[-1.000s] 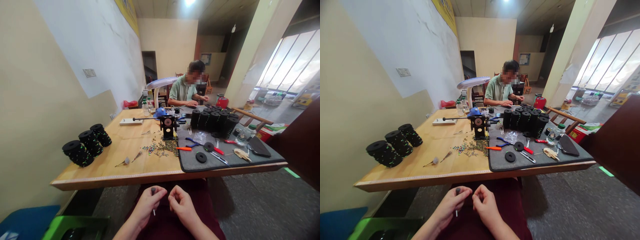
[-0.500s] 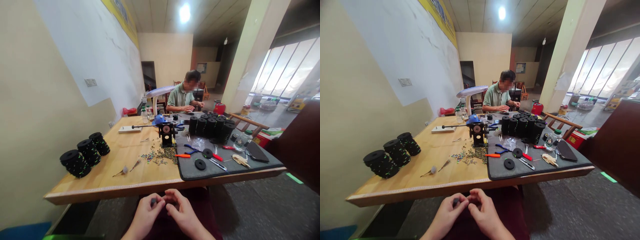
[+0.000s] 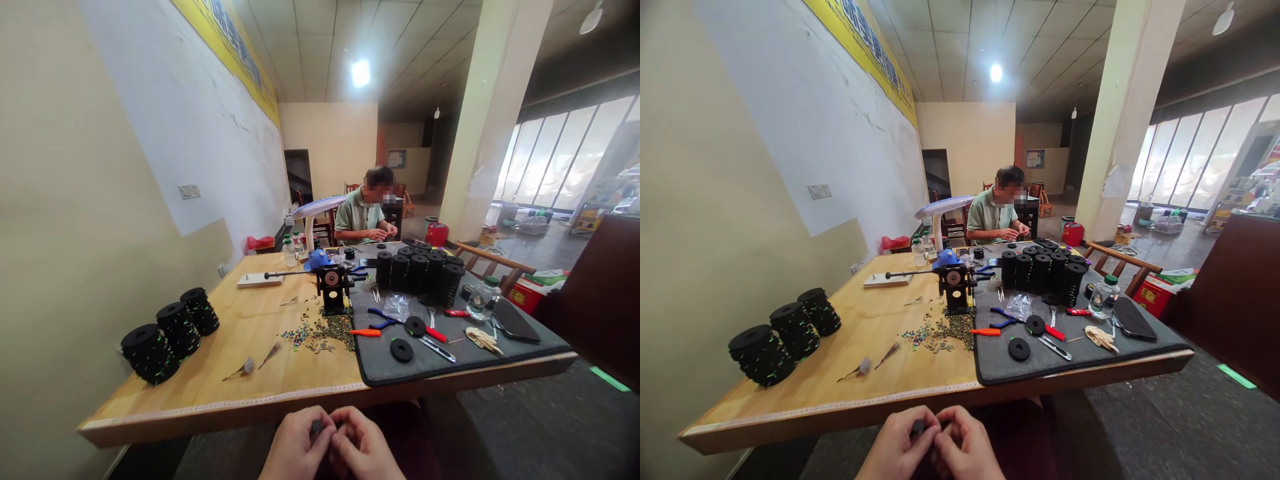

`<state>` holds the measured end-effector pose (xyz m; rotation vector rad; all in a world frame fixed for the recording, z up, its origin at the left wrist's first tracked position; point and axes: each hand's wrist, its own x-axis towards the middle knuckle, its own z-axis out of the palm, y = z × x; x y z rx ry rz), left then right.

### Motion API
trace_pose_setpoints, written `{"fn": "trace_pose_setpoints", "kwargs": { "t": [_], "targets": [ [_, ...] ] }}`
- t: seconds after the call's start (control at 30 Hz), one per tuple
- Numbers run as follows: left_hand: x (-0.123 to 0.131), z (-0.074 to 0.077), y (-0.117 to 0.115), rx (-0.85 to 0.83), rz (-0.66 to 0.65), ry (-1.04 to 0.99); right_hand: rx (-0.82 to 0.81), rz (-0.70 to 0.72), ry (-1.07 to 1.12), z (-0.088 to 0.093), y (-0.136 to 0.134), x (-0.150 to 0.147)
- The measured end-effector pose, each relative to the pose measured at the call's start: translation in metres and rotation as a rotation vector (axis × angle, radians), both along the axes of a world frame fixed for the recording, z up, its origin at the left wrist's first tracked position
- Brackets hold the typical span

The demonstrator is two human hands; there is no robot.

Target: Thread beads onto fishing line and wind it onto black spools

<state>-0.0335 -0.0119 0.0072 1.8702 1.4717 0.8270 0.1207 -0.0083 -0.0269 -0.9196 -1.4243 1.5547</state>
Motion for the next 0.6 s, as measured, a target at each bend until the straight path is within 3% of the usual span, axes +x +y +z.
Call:
{"fn": "trace_pose_setpoints", "kwargs": {
  "t": [0.17,0.3,0.37,0.6],
  "targets": [
    [-0.007,0.009,0.018,0.024,-0.010,0.055,0.017,-0.148,-0.078,-0.009,0.005,0.001],
    [-0.027,0.020,0.054,0.108,0.055,0.438,-0.080,-0.228,0.062,-0.009,0.010,0.006],
    [-0.036,0.024,0.071,0.119,0.083,0.527,-0.115,-0.247,0.123,-0.009,0.011,0.009],
    [-0.028,0.027,0.102,0.206,0.129,0.575,-0.189,-0.274,0.185,-0.017,0.011,0.008]
  ]
}}
